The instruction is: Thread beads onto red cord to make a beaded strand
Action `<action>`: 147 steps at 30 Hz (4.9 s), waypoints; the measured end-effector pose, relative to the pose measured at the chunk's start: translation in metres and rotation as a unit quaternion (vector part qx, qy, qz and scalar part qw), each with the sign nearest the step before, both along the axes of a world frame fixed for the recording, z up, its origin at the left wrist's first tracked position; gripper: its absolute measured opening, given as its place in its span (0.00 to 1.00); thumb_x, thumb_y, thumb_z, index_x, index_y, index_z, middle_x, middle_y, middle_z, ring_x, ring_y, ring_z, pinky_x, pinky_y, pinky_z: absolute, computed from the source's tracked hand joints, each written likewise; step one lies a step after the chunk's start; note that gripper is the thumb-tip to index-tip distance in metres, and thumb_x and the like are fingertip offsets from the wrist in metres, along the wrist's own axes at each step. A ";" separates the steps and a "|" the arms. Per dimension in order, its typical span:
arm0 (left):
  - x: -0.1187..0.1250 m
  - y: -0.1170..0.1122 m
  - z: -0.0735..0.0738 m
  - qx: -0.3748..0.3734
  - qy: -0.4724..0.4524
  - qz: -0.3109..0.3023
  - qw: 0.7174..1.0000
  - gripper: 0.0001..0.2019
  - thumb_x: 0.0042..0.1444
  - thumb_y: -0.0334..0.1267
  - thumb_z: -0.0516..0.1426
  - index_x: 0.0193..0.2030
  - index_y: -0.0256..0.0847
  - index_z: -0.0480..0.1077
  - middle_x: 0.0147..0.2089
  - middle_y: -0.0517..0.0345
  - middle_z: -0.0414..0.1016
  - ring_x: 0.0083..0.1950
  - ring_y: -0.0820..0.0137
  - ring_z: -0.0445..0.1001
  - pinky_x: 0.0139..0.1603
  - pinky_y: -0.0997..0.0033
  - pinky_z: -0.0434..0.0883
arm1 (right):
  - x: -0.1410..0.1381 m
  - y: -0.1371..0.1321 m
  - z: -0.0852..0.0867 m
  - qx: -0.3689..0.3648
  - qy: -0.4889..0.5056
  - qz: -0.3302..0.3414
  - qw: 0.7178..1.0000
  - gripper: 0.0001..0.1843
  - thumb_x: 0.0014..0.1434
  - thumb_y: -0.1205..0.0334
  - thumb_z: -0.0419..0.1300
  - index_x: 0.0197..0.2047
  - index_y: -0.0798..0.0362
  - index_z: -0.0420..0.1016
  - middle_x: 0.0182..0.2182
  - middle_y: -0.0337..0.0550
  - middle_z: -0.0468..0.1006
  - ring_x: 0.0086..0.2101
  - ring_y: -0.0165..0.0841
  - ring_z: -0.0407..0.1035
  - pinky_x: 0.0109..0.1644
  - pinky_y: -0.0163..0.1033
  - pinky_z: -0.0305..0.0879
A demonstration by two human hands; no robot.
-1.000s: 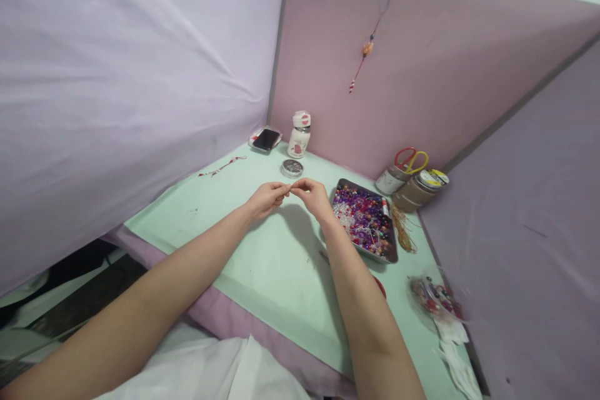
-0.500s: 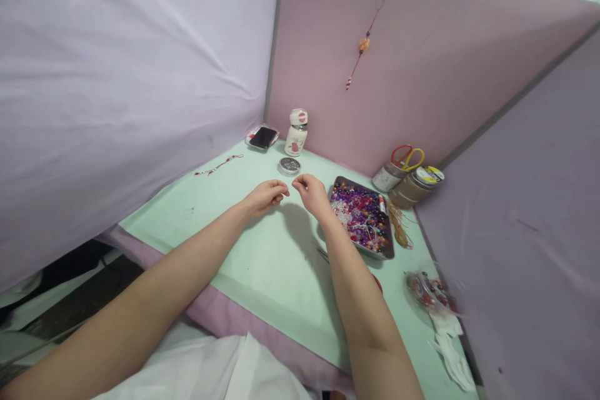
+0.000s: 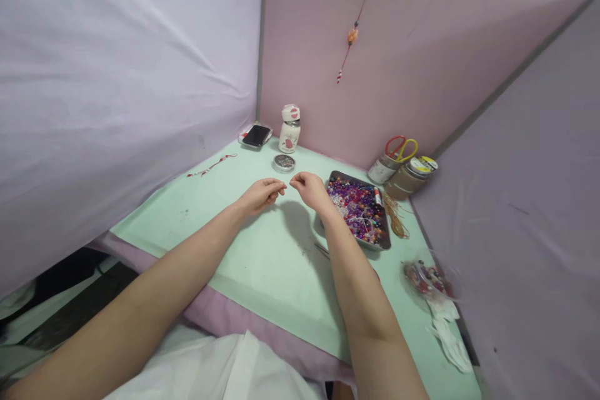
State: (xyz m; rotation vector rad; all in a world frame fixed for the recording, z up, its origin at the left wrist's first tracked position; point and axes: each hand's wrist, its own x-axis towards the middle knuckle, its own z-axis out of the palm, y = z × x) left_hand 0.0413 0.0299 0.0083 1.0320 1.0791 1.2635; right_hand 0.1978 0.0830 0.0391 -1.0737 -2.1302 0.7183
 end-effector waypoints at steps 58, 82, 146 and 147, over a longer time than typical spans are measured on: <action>0.000 0.002 0.001 -0.011 0.024 0.083 0.996 0.10 0.41 0.40 0.61 0.29 0.36 0.69 0.23 0.64 0.62 0.19 0.82 0.50 0.20 0.75 0.45 | 0.071 0.028 0.005 -0.005 -0.406 -0.175 0.897 0.12 0.50 0.69 0.55 0.37 0.61 0.78 0.37 0.60 0.78 0.39 0.41 0.72 0.38 0.38 0.62; 0.003 0.001 0.002 0.107 0.037 0.135 0.984 0.11 0.43 0.44 0.61 0.29 0.37 0.71 0.25 0.61 0.67 0.28 0.76 0.62 0.29 0.74 0.59 | -0.004 0.011 -0.019 -0.269 0.264 0.105 0.920 0.16 0.46 0.50 0.64 0.32 0.53 0.70 0.26 0.33 0.63 0.28 0.23 0.56 0.30 0.30 0.53; 0.002 -0.002 0.005 0.059 -0.040 0.064 0.995 0.12 0.44 0.44 0.62 0.27 0.36 0.70 0.25 0.61 0.66 0.21 0.81 0.54 0.23 0.74 0.52 | -0.008 -0.007 0.002 0.128 0.026 -0.005 0.991 0.08 0.55 0.61 0.57 0.29 0.53 0.75 0.29 0.41 0.75 0.30 0.31 0.66 0.38 0.37 0.60; 0.002 -0.002 0.005 0.059 -0.023 0.068 0.996 0.11 0.43 0.43 0.62 0.27 0.36 0.70 0.25 0.61 0.66 0.22 0.81 0.54 0.24 0.74 0.52 | -0.008 -0.007 0.002 0.125 0.018 -0.006 0.992 0.08 0.55 0.61 0.57 0.29 0.53 0.75 0.29 0.41 0.75 0.31 0.31 0.66 0.38 0.37 0.60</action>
